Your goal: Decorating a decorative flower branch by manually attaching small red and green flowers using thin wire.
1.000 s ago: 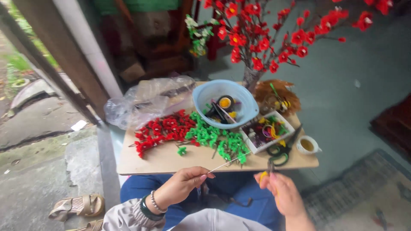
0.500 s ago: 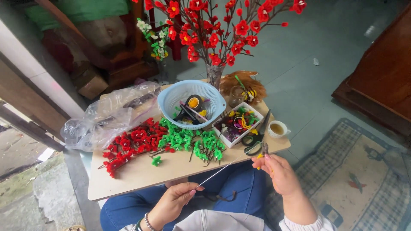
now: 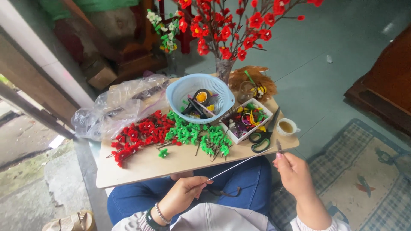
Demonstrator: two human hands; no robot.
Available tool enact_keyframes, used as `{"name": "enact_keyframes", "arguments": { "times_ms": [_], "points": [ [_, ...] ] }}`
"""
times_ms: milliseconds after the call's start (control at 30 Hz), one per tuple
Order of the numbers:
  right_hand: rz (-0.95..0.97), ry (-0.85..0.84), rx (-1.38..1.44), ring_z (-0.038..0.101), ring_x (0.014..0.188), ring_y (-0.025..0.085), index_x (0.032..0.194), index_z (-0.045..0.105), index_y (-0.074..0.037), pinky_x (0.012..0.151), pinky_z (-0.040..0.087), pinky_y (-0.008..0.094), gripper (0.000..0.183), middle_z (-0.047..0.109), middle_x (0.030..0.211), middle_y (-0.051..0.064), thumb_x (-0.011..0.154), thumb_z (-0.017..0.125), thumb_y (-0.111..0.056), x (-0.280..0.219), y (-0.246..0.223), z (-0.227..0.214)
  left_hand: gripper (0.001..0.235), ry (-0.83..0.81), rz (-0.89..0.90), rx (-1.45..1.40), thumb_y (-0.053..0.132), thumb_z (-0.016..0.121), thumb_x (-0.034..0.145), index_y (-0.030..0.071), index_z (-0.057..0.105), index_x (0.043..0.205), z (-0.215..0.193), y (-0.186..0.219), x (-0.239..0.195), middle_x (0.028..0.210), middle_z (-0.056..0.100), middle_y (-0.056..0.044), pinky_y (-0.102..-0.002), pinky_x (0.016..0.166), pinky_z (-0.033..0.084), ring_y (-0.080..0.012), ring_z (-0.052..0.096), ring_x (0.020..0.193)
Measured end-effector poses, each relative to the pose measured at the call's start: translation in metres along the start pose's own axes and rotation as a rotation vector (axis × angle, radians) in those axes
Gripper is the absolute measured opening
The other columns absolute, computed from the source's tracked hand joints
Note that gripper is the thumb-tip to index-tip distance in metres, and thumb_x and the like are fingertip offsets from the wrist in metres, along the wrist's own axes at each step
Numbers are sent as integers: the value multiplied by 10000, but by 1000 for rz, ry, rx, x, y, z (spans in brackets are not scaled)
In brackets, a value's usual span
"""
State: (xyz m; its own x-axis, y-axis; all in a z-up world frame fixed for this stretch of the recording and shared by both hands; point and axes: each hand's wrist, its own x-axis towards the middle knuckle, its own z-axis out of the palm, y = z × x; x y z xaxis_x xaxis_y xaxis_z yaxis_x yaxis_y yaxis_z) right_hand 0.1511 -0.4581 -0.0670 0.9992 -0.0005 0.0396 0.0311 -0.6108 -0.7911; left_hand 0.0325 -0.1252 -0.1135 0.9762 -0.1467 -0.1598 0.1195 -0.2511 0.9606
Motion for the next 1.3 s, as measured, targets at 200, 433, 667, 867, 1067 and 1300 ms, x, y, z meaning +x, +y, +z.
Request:
{"name": "enact_keyframes", "arguments": {
  "times_ms": [200, 433, 667, 867, 1067, 1300],
  "points": [
    [-494, 137, -171, 428, 539, 205, 640, 442, -65, 545, 351, 364, 393, 467, 591, 37, 1001, 528, -195, -17, -11, -5, 350, 26, -4, 117, 106, 524, 1007, 162, 811, 1199, -1, -9, 5, 657, 669, 25, -185, 790, 549, -75, 631, 662],
    [-679, 148, -192, 553, 653, 215, 634, 415, -68, 609, 444, 363, 404, 487, 603, 34, 994, 528, -213, -18, -3, 5, 270, 25, -99, 62, 251, 593, 1025, 183, 803, 1181, -2, -23, 1, 633, 671, 58, -185, 811, 516, -53, 647, 667],
    [-87, 36, 59, 739, 723, 177, 747, 757, -41, 700, 560, 313, 409, 771, 702, 65, 977, 551, -310, -10, 38, 25, 236, -7, 35, 166, 274, 630, 1008, 209, 790, 1167, 4, -48, -2, 849, 723, 47, -205, 739, 544, -60, 666, 736],
    [38, 51, 109, 744, 781, 200, 749, 741, -10, 732, 568, 328, 431, 770, 754, 85, 1011, 528, -277, -10, 30, 13, 288, -199, -71, 241, 275, 628, 1010, 230, 727, 1276, -5, -10, -13, 1089, 749, 24, -193, 901, 497, -89, 687, 974],
    [-59, 7, 171, 699, 708, 182, 684, 706, -17, 707, 545, 313, 460, 714, 677, 71, 1008, 534, -293, 0, 36, 0, 309, -173, -208, 124, 215, 564, 1041, 233, 733, 1299, 2, -15, -12, 1053, 708, 44, -189, 814, 440, -62, 568, 861],
    [-126, -117, 519, 640, 694, 293, 561, 455, -30, 693, 524, 416, 538, 611, 648, 183, 1067, 431, -211, 8, 40, -4, 351, -88, -220, -43, 90, 555, 1006, 199, 781, 1252, 14, -18, -5, 1225, 774, 46, -159, 950, 508, -18, 678, 1052]
  ]
}}
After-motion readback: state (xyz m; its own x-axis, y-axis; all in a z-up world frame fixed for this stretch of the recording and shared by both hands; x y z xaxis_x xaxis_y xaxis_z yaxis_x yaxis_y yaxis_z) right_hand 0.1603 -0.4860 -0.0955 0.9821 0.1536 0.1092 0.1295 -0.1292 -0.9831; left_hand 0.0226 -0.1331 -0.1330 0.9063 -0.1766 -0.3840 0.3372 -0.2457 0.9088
